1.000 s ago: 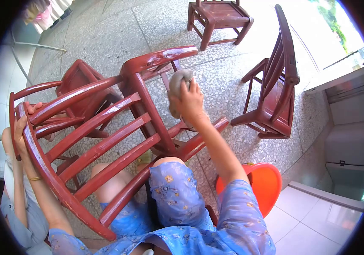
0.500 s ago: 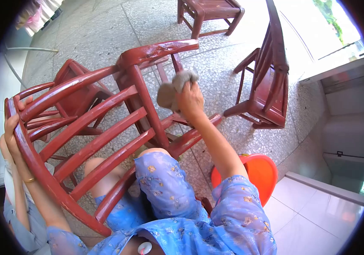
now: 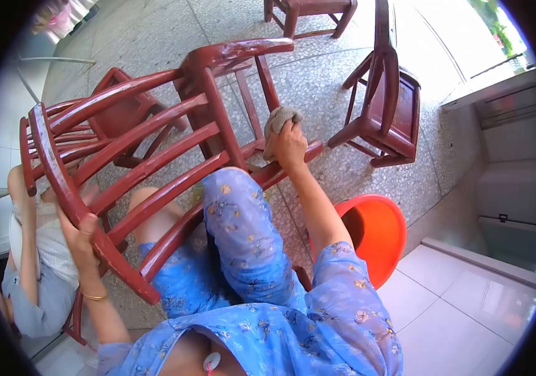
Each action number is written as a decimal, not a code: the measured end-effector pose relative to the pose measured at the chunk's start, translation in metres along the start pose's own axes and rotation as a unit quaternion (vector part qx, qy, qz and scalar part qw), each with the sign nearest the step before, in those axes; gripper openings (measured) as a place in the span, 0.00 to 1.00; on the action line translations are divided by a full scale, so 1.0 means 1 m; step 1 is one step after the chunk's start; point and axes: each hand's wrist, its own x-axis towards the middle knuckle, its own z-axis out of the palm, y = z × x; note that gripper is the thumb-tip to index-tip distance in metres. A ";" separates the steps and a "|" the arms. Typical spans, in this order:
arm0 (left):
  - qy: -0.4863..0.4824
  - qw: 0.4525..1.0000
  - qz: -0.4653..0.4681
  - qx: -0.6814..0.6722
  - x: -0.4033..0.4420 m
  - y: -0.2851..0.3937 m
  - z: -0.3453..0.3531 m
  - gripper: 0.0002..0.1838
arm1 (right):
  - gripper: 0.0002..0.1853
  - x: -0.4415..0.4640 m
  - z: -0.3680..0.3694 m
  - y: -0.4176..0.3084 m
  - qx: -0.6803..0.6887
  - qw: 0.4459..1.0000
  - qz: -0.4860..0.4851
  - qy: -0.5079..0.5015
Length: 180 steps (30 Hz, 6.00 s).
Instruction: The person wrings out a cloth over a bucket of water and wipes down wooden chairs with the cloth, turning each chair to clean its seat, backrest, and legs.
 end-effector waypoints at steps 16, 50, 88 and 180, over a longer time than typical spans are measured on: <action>-0.001 0.996 -0.079 -0.051 0.069 0.038 0.034 0.20 | 0.27 0.009 -0.097 -0.100 0.320 0.930 -0.181 0.005; 0.035 0.818 -0.019 -0.574 0.139 -0.119 0.004 0.31 | 0.10 0.071 -0.029 -0.159 0.043 0.937 -0.288 -0.192; 0.027 0.825 -0.038 -0.564 0.120 -0.129 -0.004 0.32 | 0.19 0.034 0.002 -0.057 0.019 0.994 0.082 0.063; 0.102 0.830 -0.035 -0.547 0.119 -0.092 0.022 0.29 | 0.22 0.207 0.009 -0.272 0.483 0.835 -0.164 -0.207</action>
